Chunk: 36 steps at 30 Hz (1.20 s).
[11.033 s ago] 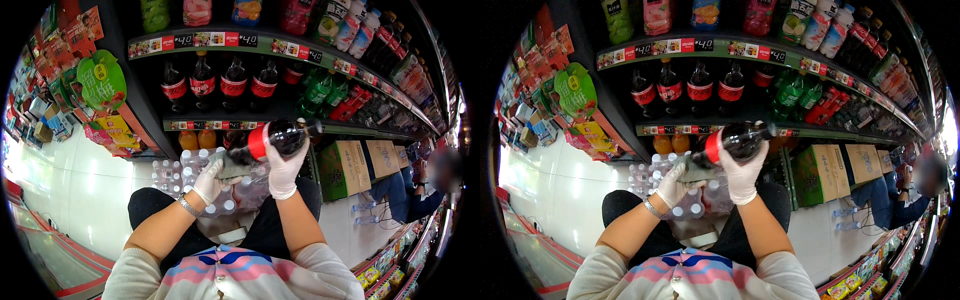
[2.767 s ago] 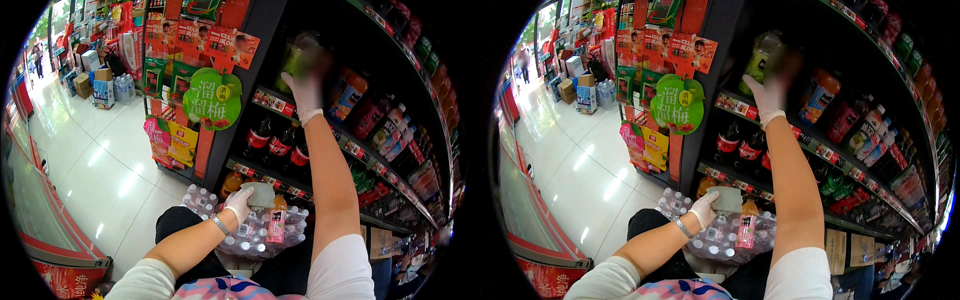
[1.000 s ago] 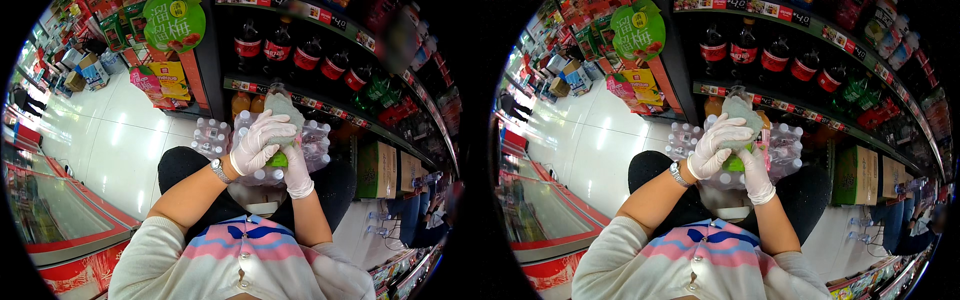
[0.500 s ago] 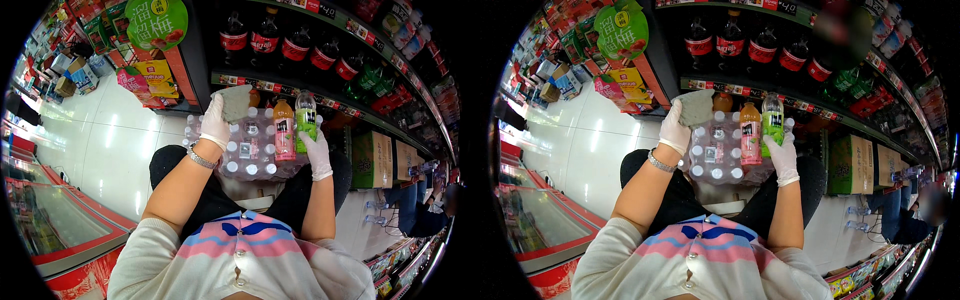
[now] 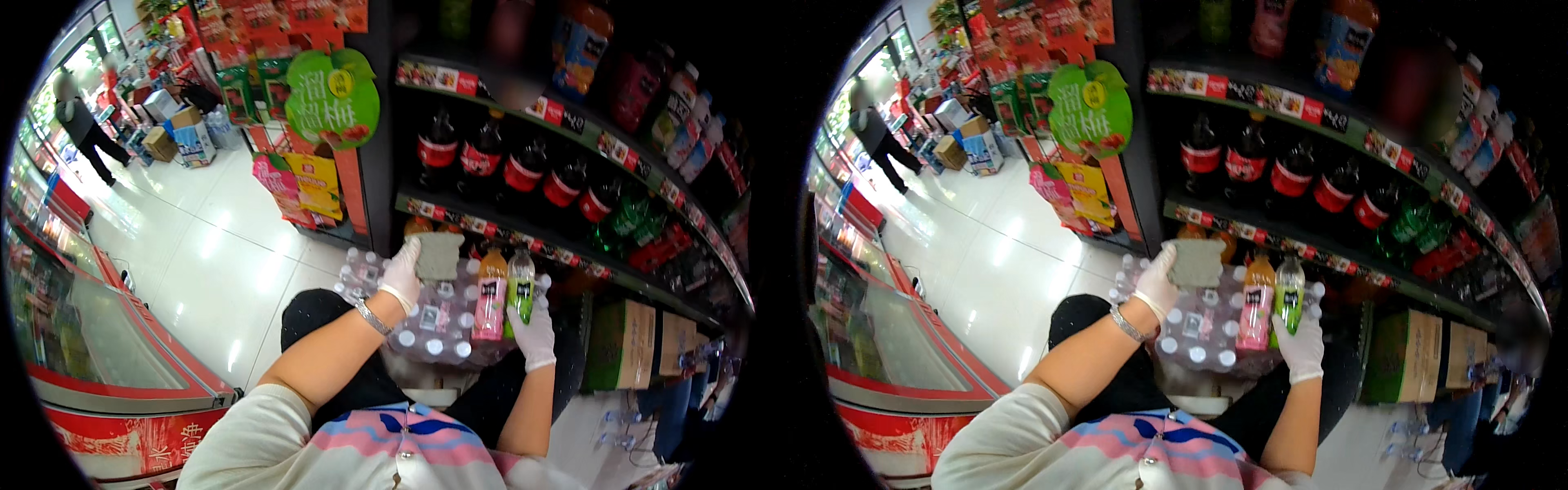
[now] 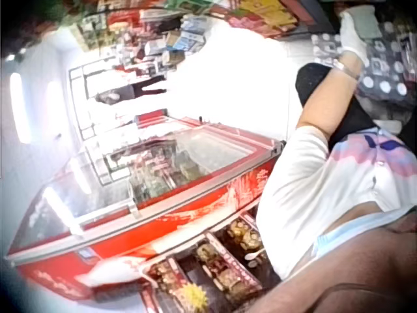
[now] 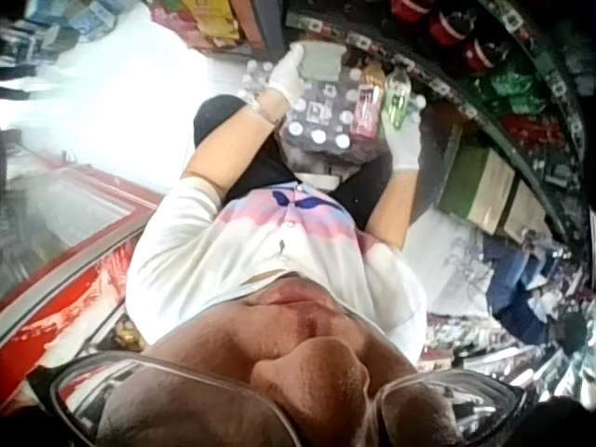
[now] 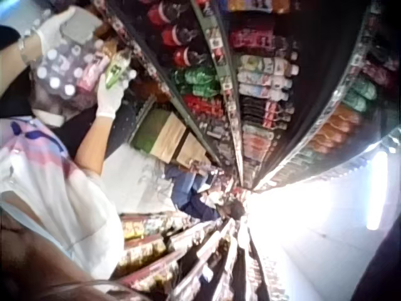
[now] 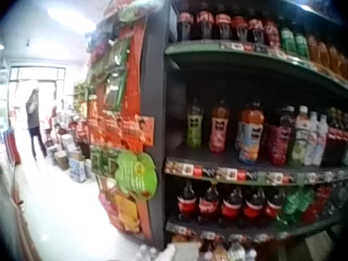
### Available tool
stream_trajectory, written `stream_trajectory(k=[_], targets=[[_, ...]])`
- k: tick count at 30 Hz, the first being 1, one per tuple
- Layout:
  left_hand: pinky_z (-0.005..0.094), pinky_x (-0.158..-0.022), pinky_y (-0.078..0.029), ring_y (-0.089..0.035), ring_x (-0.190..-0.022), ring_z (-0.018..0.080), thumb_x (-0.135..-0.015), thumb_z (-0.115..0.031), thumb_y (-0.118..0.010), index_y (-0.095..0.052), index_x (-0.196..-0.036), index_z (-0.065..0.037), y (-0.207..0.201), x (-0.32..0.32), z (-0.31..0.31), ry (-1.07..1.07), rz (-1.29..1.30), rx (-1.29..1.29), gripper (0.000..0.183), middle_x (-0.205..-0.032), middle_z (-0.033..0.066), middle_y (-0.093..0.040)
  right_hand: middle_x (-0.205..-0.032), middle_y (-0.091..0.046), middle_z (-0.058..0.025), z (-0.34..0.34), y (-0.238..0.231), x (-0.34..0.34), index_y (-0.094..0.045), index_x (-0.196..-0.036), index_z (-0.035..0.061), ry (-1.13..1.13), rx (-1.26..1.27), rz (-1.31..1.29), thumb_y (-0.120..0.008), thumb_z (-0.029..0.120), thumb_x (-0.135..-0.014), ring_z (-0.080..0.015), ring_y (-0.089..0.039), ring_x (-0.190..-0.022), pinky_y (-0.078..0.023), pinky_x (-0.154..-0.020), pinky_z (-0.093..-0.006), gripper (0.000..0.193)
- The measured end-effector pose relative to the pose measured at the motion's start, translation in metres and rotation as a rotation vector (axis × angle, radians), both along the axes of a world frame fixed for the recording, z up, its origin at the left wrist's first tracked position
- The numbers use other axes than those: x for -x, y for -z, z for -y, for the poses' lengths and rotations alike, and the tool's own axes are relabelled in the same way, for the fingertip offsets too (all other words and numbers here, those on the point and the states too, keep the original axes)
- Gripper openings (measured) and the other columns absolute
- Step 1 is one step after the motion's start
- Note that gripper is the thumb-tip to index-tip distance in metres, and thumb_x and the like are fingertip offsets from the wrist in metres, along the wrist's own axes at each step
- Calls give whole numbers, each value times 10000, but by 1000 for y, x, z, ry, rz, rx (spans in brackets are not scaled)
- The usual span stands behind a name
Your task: The person sits on the floor in a convenience store aisle and restocks a beverage shelf. They handle multiple bottles of soda and water, wiping them with a cloth and placing them onto the shelf one by one.
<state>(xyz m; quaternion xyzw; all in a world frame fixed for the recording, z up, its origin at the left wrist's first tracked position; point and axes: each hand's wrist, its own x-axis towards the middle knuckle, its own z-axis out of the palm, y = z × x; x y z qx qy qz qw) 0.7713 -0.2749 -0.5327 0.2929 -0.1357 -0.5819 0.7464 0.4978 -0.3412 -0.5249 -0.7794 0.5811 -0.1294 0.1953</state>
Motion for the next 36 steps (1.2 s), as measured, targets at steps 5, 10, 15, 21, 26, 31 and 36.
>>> stream_trajectory(k=[5, 10, 15, 21, 26, 31, 36], targets=[[413, -1062, -354, -490, -1222, 260, -973, -335, -475, -484, -1273, 2, 7, 4, 6, -17, -258, -94, 451, -1301, 127, -537, -1211, -554, -239, 3, 4, -1, -502, -1254, -17, 88, -108, 48, -622, 463, -812, -377, -533, -1117, -424, -940, -419, 663], [284, -964, -434, -551, -1128, 201, -959, -169, -477, -440, -1317, -25, 26, -2, 9, 4, -159, -125, 387, -1228, 79, -582, -1328, -471, -261, -1, -12, 0, -456, -1293, -68, 155, -170, 55, -623, 485, -807, -362, -459, -1231, -370, -1021, -387, 754], [332, -1030, -377, -508, -1189, 227, -919, -185, -493, -453, -1300, -35, 106, -19, 24, -29, -34, -27, 411, -1264, 98, -560, -1303, -491, -259, 6, 0, 1, -499, -1268, -29, 72, -91, 155, -638, 459, -804, -363, -474, -1215, -396, -993, -405, 687], [397, -1061, -351, -496, -1217, 240, -963, -314, -494, -510, -1252, -36, 3, 4, 8, -51, -345, -210, 401, -1273, 94, -562, -995, -573, -143, 9, -21, -5, -558, -1161, -1, 105, 266, 410, -644, 191, -831, -276, -573, -933, -478, -805, -361, 391], [347, -1056, -353, -500, -1205, 228, -970, -326, -492, -509, -1260, -46, -5, 6, 12, -7, -420, -218, 403, -1290, 80, -550, -1066, -571, -129, 7, -98, -43, -565, -1110, -11, -213, 552, 766, -581, -40, -794, -244, -558, -976, -447, -862, -329, 318], [371, -973, -419, -545, -1132, 231, -961, -338, -507, -523, -1221, -53, 5, 3, 10, 19, -399, -212, 386, -1216, 77, -583, -1166, -554, -151, 39, -182, -126, -532, -1174, -12, -497, 719, 824, -588, -34, -793, -276, -528, -1105, -399, -971, -357, 385], [336, -859, -476, -592, -993, 226, -953, -260, -522, -515, -1188, -44, 62, 10, 37, 2, -241, -184, 320, -1111, 95, -601, -1295, -501, -134, 133, -252, -196, -442, -1297, -6, -552, 403, 1123, -595, 59, -865, -260, -494, -1192, -373, -1020, -344, 463]])
